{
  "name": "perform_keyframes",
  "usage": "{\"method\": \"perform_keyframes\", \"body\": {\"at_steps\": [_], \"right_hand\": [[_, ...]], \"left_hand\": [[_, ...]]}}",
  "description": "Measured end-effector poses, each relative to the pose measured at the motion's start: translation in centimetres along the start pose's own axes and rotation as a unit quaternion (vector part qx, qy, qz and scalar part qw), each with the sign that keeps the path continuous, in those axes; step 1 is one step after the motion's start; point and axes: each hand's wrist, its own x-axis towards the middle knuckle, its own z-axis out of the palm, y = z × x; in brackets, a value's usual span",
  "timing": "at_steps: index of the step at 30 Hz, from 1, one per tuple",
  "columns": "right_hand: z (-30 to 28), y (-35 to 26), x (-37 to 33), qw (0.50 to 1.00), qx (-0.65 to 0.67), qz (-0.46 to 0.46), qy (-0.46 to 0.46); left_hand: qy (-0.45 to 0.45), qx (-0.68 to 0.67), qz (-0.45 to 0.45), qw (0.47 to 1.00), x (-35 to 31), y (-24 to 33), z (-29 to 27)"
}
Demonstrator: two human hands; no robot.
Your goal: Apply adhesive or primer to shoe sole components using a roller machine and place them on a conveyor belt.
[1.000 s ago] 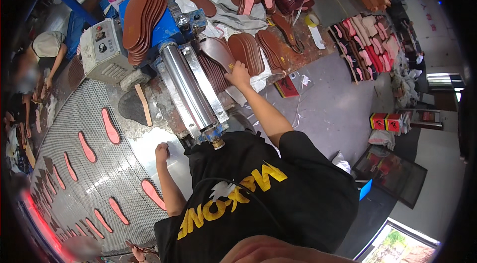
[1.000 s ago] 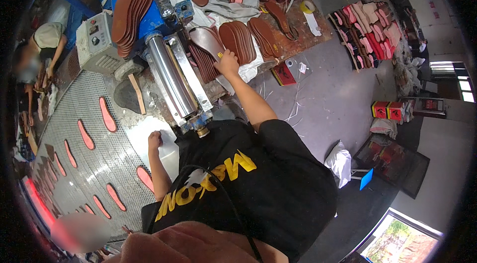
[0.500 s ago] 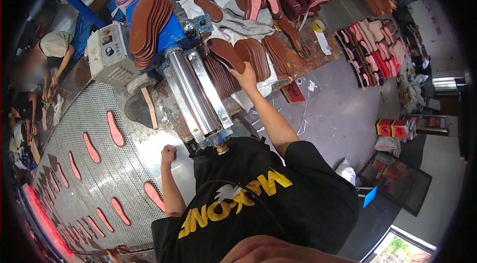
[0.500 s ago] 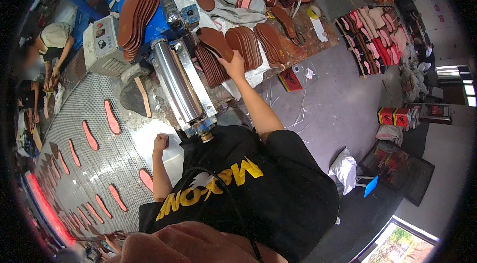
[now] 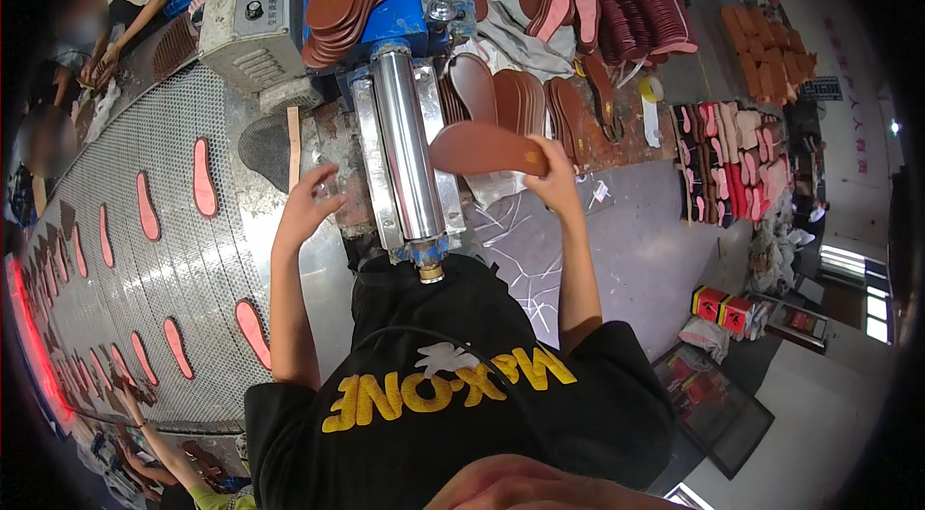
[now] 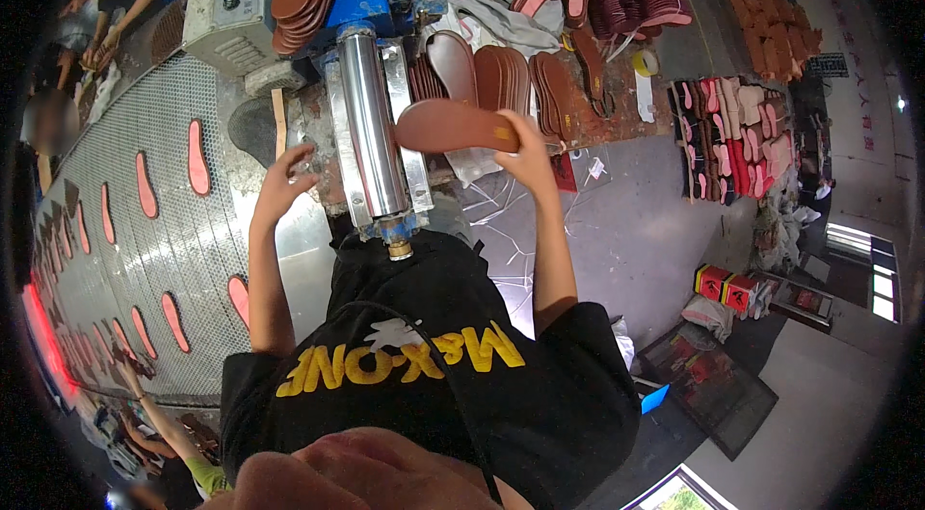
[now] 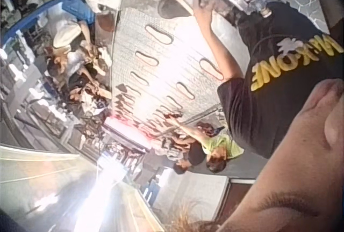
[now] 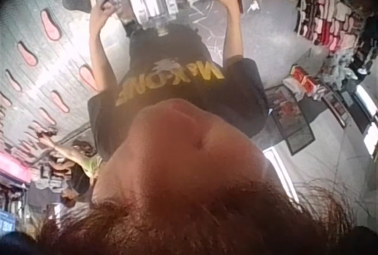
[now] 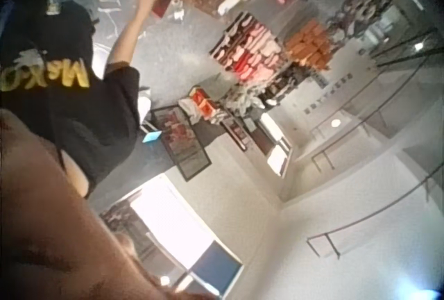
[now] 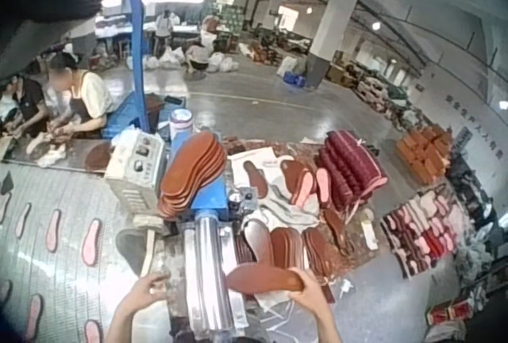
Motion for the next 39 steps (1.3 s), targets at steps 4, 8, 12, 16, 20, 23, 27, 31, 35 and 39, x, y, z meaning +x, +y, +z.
{"method": "perform_keyframes", "body": {"at_steps": [4, 8, 12, 16, 20, 23, 27, 31, 35, 39], "right_hand": [[2.3, -3.1, 3.1, 0.997, 0.015, -0.004, -0.078], [5.2, -5.4, 2.3, 0.994, 0.029, -0.074, -0.077], [7.4, -2.8, -1.9, 0.988, 0.125, 0.092, -0.025], [10.0, 5.1, -8.5, 0.977, 0.108, 0.138, -0.118], [14.2, 14.1, -15.0, 0.926, -0.07, 0.151, -0.339], [16.3, 25.9, -21.5, 0.912, 0.008, 0.201, -0.356], [16.1, 22.2, -20.8, 0.78, 0.343, 0.422, -0.309], [13.9, 18.0, -18.3, 0.838, 0.16, 0.387, -0.351], [14.3, 20.4, -17.5, 0.815, 0.147, 0.407, -0.386], [14.0, 19.1, -17.2, 0.813, 0.191, 0.394, -0.383]], "left_hand": [[-0.03, 0.033, 0.131, 0.99, 1.7, 7.5, 0.9], [-0.012, 0.191, 0.223, 0.956, 1.0, 8.1, 1.3], [0.059, 0.297, 0.265, 0.915, 0.2, 7.1, 0.2], [0.096, 0.381, 0.206, 0.896, -2.8, 5.5, -2.3], [0.134, 0.343, 0.121, 0.922, -5.4, 0.6, -3.3], [0.123, 0.113, 0.028, 0.986, -4.9, -4.7, -2.0], [0.111, -0.472, -0.07, 0.872, -10.9, -12.7, 1.0], [0.223, -0.633, -0.066, 0.738, -15.7, -16.6, 4.7], [0.25, -0.713, -0.089, 0.649, -16.2, -21.5, 6.1], [0.296, -0.722, -0.102, 0.617, -16.5, -23.4, 7.9]]}}
